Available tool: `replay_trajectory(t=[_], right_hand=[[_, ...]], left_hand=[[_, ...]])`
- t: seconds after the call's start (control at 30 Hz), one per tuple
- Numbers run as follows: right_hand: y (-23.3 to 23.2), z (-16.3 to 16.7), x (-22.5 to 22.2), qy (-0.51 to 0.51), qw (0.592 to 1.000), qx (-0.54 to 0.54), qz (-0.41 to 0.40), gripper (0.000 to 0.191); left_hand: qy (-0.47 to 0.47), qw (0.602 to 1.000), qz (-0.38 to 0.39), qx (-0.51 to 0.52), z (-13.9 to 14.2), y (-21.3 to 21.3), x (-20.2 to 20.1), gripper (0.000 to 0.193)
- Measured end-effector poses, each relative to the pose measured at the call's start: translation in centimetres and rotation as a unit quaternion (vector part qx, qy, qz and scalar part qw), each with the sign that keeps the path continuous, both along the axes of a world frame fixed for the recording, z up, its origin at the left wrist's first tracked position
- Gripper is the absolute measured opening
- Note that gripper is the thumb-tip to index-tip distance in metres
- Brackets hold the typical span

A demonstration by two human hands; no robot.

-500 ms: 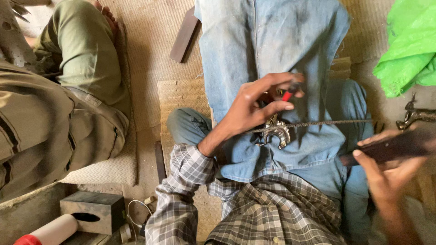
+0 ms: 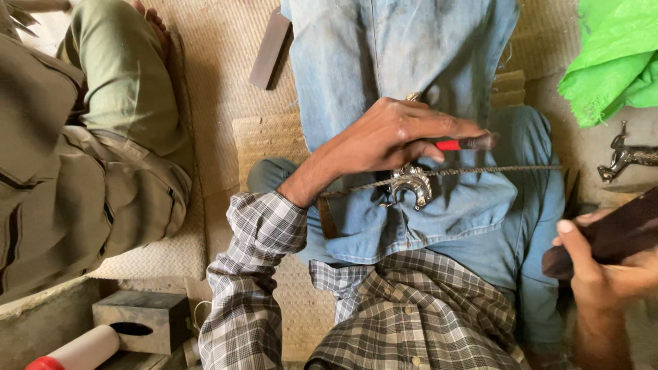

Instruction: The person sits on the floor with a small metal horse figurine tied with rope to a cloth pad on their lap. They file the figurine with a red-handled file, then sharpen a small pointed tool on a rectangular whetstone, and resume filing the figurine with the file.

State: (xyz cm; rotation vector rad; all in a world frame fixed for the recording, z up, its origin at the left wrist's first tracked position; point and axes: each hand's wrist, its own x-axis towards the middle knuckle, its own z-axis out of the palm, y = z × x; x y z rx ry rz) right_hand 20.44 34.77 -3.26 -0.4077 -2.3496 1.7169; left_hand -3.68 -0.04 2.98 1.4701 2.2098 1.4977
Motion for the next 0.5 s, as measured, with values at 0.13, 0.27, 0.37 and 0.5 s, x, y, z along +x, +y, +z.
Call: replay_trajectory(t=[0.13,0.27,0.37,0.5], right_hand=[[0.5,-0.3,0.4,0.096,0.98,-0.176,0.002,0.005],[0.1,0.2,-0.8,0.12,0.977,-0.176,0.008,0.014],[-0.2,1.3,-2.8,0.117,0.965,0.232,0.046,0.044],[-0.4,2.6,-5.4,0.157,0.873,0.442,0.133,0.072]], left_hand=[[-0.026,1.0,-0.009,-0.015,-0.2,0.0,-0.2,0.047],[-0.019,1.0,-0.008,0.023,-0.3,-0.1,-0.2,0.052],[-0.024,0.999,-0.014,0.019,-0.6,-0.3,0.1,0.053],[-0.012,1.0,-0.01,0.024,-1.1,-0.1,-0.1,0.066]])
